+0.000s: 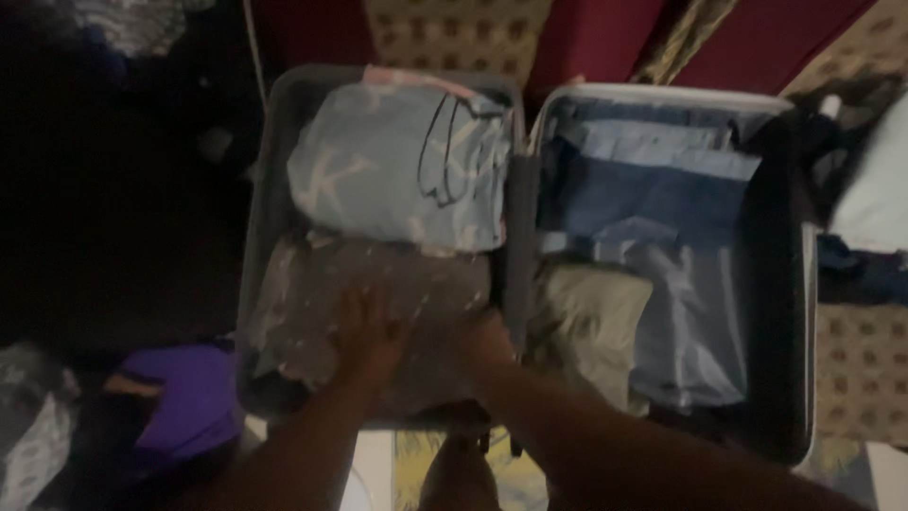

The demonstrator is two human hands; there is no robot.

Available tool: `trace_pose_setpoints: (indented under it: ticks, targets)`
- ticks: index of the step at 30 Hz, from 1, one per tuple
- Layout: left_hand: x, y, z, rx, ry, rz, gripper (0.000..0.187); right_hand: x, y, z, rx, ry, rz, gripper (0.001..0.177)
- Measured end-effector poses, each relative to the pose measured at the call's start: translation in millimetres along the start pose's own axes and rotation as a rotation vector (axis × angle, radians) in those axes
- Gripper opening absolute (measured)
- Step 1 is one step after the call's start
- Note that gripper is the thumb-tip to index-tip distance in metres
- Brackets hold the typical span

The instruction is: The person folds various clothing items and places them into an open suitcase. They handle shirts, pants, and other garments, arranging them neatly inside the suitcase compartments.

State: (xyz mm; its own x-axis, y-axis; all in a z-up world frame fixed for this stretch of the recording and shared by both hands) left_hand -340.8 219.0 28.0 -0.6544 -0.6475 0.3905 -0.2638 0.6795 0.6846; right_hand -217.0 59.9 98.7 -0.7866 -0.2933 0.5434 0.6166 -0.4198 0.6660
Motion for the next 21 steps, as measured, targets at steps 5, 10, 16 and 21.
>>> trace_pose_setpoints:
  ticks: [5,10,16,21]
  targets:
    - [2.9,17.4,10.8,0.071,-0.147,-0.049,0.071,6.3,-1.0,-1.7,0.003,-0.118,-0.092,0.052]
    - [53.7,55.4,-6.2,0.485,-0.141,-0.254,0.055,3.1,-3.4,14.2,-0.055,-0.056,0.011,0.048]
    - [142.3,104.0,-44.8,0.753,0.049,-0.369,0.05,58.1,5.6,56.3,-0.788,-0.226,0.38,0.028]
    - [137.9,137.1,-70.8,1.262,-0.049,-0.2,0.047,126.9,51.1,99.1,-1.09,-0.165,0.587,0.031]
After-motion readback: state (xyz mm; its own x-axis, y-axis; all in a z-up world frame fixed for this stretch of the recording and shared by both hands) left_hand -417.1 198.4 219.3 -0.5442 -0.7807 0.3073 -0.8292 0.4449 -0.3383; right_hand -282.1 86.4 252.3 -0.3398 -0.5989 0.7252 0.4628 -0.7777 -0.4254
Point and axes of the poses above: each hand's wrist, its own x-axis away from the middle knuckle, its own y-axis out of the back of the hand, z = x × y, the point moved 4 cm from there along -x, towards the middle knuckle, and after that the axes turned 12 degrees about x, right-handed, at the moved point
